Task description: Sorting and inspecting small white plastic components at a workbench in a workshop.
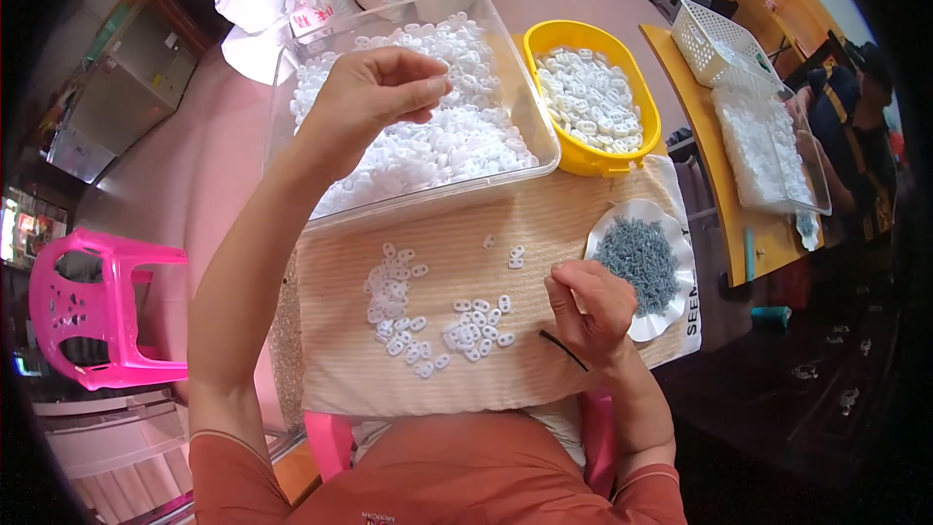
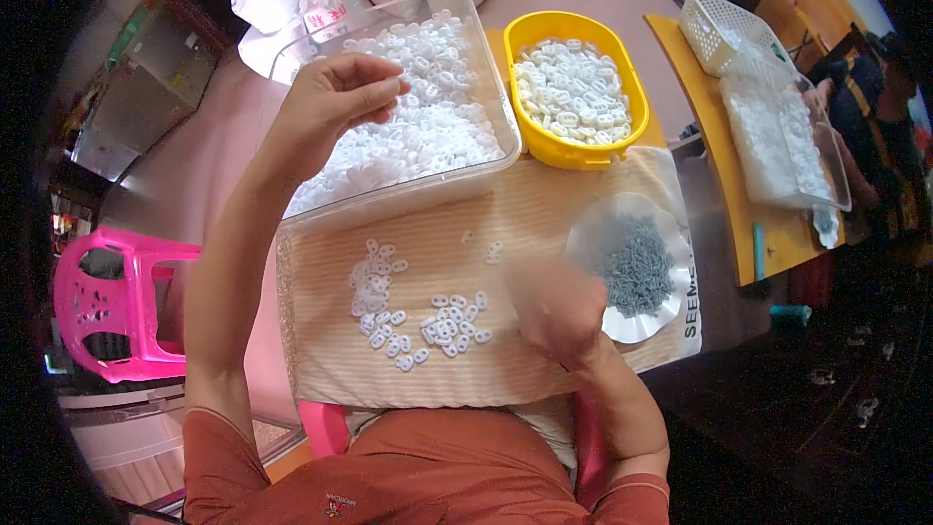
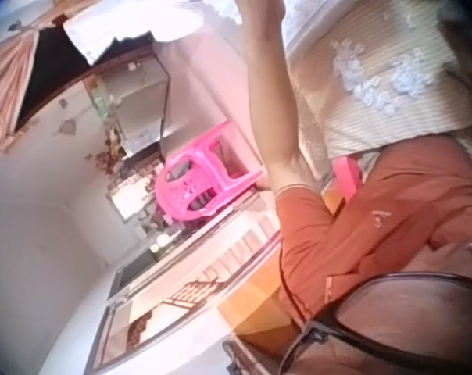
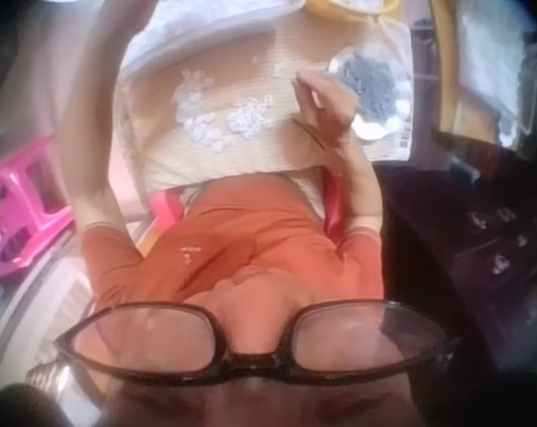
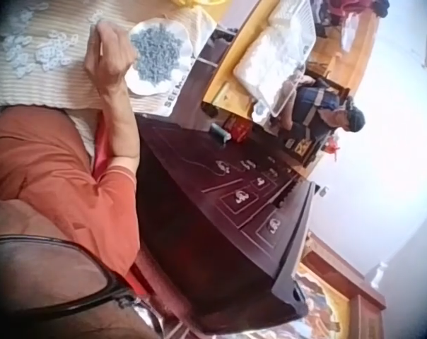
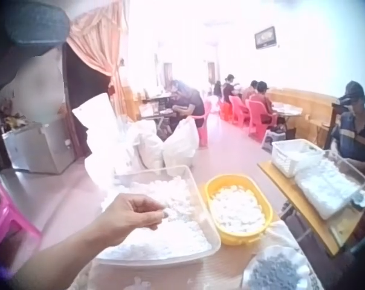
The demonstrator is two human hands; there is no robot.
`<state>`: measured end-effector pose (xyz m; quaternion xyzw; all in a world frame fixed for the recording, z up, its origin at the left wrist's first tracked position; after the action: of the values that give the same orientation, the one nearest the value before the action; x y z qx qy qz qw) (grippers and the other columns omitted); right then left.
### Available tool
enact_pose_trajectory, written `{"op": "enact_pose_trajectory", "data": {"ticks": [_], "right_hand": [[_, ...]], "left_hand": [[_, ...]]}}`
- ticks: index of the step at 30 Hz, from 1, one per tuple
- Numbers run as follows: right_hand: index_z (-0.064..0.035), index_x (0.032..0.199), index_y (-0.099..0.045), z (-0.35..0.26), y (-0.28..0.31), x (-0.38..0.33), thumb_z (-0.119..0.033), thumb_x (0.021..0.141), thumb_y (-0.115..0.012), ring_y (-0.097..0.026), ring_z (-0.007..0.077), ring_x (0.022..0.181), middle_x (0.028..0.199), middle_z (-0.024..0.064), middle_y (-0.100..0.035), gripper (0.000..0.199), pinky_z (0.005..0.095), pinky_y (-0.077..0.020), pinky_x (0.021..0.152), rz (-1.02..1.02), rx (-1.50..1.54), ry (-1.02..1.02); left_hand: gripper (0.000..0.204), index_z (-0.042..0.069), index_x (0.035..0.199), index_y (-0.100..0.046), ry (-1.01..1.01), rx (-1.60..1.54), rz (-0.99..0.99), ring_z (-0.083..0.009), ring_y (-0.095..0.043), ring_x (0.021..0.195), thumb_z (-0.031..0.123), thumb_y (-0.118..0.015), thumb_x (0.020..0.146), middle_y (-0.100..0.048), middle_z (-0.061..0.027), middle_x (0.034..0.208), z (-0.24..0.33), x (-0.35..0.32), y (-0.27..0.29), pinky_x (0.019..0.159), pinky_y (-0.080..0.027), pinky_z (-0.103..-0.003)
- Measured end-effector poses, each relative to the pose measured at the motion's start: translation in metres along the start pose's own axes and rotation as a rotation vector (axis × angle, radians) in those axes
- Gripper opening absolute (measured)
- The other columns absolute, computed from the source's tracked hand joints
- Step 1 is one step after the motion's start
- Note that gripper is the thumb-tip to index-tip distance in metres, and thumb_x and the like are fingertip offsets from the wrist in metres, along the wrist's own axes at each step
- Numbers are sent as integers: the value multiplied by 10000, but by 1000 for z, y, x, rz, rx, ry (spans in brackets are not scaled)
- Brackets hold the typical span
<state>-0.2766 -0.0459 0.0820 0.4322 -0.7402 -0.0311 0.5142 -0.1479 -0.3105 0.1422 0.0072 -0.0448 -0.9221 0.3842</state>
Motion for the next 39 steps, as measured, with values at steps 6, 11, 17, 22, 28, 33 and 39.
{"op": "enact_pose_trajectory", "data": {"ticks": [6, 11, 17, 22, 28, 33, 39], "right_hand": [[11, 896, -625, -9, -6, 2, 78, 755, -703, -656, 263, 639, 758, 145, -660, 174, 304, -515, 558, -77, -49, 7], [9, 897, -624, -13, -9, 0, 70, 757, -703, -658, 271, 657, 769, 147, -661, 171, 312, -515, 566, -126, -86, 6], [4, 901, -625, -11, -8, -4, 56, 764, -704, -662, 276, 668, 778, 144, -663, 167, 314, -516, 573, -96, -70, 2], [1, 899, -621, -6, -14, -9, 55, 764, -704, -665, 276, 679, 789, 145, -665, 167, 317, -516, 575, -112, -41, 2], [-7, 912, -617, -2, -18, -10, 59, 761, -701, -665, 278, 690, 798, 142, -666, 185, 320, -516, 578, -166, -95, -51], [-12, 912, -616, 1, -23, -13, 62, 757, -699, -665, 282, 687, 795, 142, -667, 191, 320, -514, 573, -181, -146, -74], [-12, 914, -610, 15, -26, -19, 64, 752, -700, -662, 278, 659, 779, 145, -664, 200, 322, -509, 548, -229, -77, -125]], "left_hand": [[176, -30, 1004, -681, -85, 245, -38, -86, -604, 711, 63, -656, 858, -659, -40, 795, -8, -20, 0, 660, -517, -245], [208, -12, 978, -692, -95, 618, 32, -165, -633, 721, 146, -667, 845, -681, -102, 821, -7, -29, 4, 672, -505, -293], [326, 42, 913, -680, -428, 803, -58, -279, -642, 789, 344, -735, 801, -657, -140, 903, 9, -72, -26, 683, -507, -362], [124, 51, 866, -542, -362, 1174, -9, -316, -642, 808, 131, -618, 808, -600, -116, 834, -11, -86, -40, 639, -519, -435], [84, 66, 808, -535, -459, 1222, 151, -277, -604, 702, 95, -614, 804, -549, -81, 745, -10, -99, -47, 578, -501, -402], [44, 86, 780, -557, -511, 1250, 185, -231, -591, 676, 58, -585, 760, -552, -55, 752, -10, -109, -53, 552, -498, -352], [92, 90, 769, -564, -535, 1247, 211, -194, -548, 626, 38, -590, 698, -540, -26, 746, -17, -117, -58, 512, -458, -318]]}}
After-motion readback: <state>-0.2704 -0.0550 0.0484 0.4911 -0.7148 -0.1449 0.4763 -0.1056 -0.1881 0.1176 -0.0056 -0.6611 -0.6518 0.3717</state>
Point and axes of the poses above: each hand's wrist, its own x-axis towards the middle knuckle, its own y-axis out of the back of the hand, z = x × y, the point moved 5 cm from there along x, towards the middle knuckle
